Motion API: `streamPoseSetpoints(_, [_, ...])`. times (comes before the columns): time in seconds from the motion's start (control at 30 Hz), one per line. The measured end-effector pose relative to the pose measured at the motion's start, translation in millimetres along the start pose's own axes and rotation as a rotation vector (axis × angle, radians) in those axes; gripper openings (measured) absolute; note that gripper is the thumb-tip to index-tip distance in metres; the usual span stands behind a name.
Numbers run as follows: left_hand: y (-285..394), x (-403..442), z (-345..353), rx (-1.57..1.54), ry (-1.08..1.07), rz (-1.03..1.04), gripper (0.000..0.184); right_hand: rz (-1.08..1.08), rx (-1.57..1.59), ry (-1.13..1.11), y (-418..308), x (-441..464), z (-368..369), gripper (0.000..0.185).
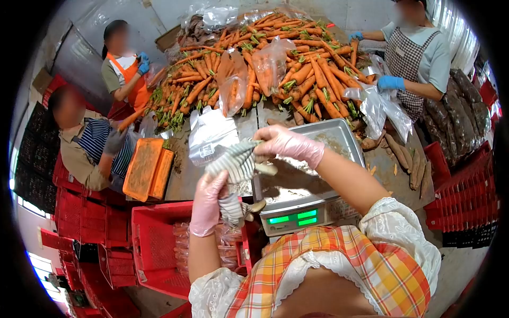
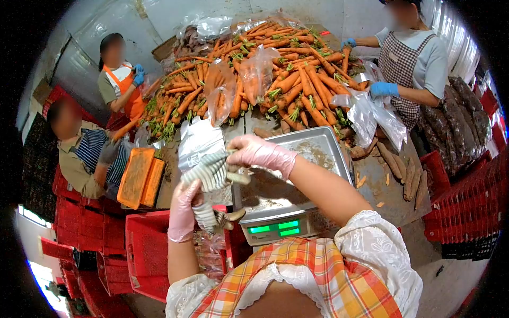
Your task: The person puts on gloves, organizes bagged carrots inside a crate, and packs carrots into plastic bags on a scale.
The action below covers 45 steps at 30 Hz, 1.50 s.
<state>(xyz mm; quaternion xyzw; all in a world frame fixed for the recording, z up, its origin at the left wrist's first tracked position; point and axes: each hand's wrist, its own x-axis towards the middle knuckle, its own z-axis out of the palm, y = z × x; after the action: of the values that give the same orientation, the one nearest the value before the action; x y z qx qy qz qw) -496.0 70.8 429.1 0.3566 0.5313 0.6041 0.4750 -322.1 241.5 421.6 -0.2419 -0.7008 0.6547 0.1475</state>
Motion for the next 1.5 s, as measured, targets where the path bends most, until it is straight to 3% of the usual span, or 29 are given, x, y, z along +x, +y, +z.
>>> streamPoseSetpoints(0.1, [3,7,-23,-0.058,0.161,0.074,0.018,0.099,0.302,0.057,-5,-5,-20,0.011])
streamPoseSetpoints(0.17, [9,6,-34,0.004,0.15,0.092,0.024,0.064,0.372,0.082,-4,-1,-28,0.017])
streamPoseSetpoints(0.23, [12,9,-7,0.215,0.274,0.422,0.027,0.099,0.342,0.041,-21,-12,-26,0.018])
streamPoseSetpoints(0.27, [18,8,1,0.213,0.274,0.421,0.027,0.087,0.27,0.042,-26,-12,-24,0.019])
streamPoseSetpoints(0.33, [30,8,11,0.999,0.207,0.852,0.038,0.133,0.26,0.018,-29,-6,-21,0.019])
streamPoseSetpoints(0.37, [32,11,11,0.999,0.212,0.853,0.038,0.133,0.257,0.015,-32,-5,-19,0.019])
streamPoseSetpoints(0.43, [34,17,8,1.18,-0.154,0.891,0.044,0.116,0.151,-0.1,-41,-4,-14,0.019])
streamPoseSetpoints(0.47, [31,23,7,1.148,-0.202,0.787,0.047,0.163,0.181,-0.05,-31,8,-18,0.019])
streamPoseSetpoints(0.57, [21,36,7,1.069,-0.234,0.817,0.056,0.225,0.67,-0.148,-17,25,-33,0.015])
streamPoseSetpoints(0.6, [34,27,14,1.222,-0.186,0.725,0.064,0.263,0.702,0.012,-22,22,-32,0.016])
streamPoseSetpoints(0.7, [44,21,27,1.308,-0.073,0.741,0.07,0.236,0.816,-0.026,-20,20,-42,0.018])
streamPoseSetpoints(0.77, [32,34,29,1.361,-0.047,0.843,0.06,0.212,0.798,0.04,-24,16,-36,0.022])
streamPoseSetpoints(0.83, [15,55,25,0.66,-0.139,0.68,0.041,0.208,0.651,0.034,-17,27,-38,0.026])
streamPoseSetpoints(0.87, [14,57,32,0.466,-0.045,0.569,0.02,0.039,0.589,0.077,-18,18,-39,0.027])
streamPoseSetpoints(0.9, [15,60,38,0.08,-0.058,0.359,0.016,0.039,0.589,0.076,-15,20,-40,0.027])
streamPoseSetpoints(0.97, [0,82,29,-0.138,-0.038,0.269,0.016,-0.172,0.313,0.47,-9,26,-42,0.026])
streamPoseSetpoints(1.03, [-3,92,30,-0.203,-0.048,0.207,0.022,-0.393,0.255,0.601,-19,22,-32,0.029])
streamPoseSetpoints(1.1, [-7,94,41,-0.423,0.007,0.17,0.023,-0.33,0.121,0.536,-40,-2,-20,0.028])
streamPoseSetpoints(1.13, [1,90,48,-0.475,0.017,0.078,0.022,-0.284,-0.123,0.539,-53,-13,-11,0.028])
streamPoseSetpoints(1.27, [7,84,61,-0.414,-0.062,0.091,0.019,-0.239,-0.74,0.295,-45,-21,-2,0.047])
streamPoseSetpoints(1.3, [7,85,62,-0.432,-0.103,0.1,0.018,-0.191,-0.679,0.212,-46,-22,-4,0.039])
streamPoseSetpoints(1.37, [9,87,62,-0.473,-0.181,0.13,0.017,-0.2,-0.553,0.253,-41,-20,-12,0.031])
streamPoseSetpoints(1.4, [6,87,60,-0.277,-0.086,0.182,0.02,-0.258,-0.579,0.308,-45,-24,-15,0.024])
streamPoseSetpoints(1.43, [8,87,57,-0.277,-0.086,0.183,0.02,-0.151,-0.457,0.234,-53,-29,-17,0.026])
streamPoseSetpoints(1.5, [12,88,45,-0.317,-0.131,0.136,0.023,-0.13,-0.526,0.246,-55,-32,-19,0.027])
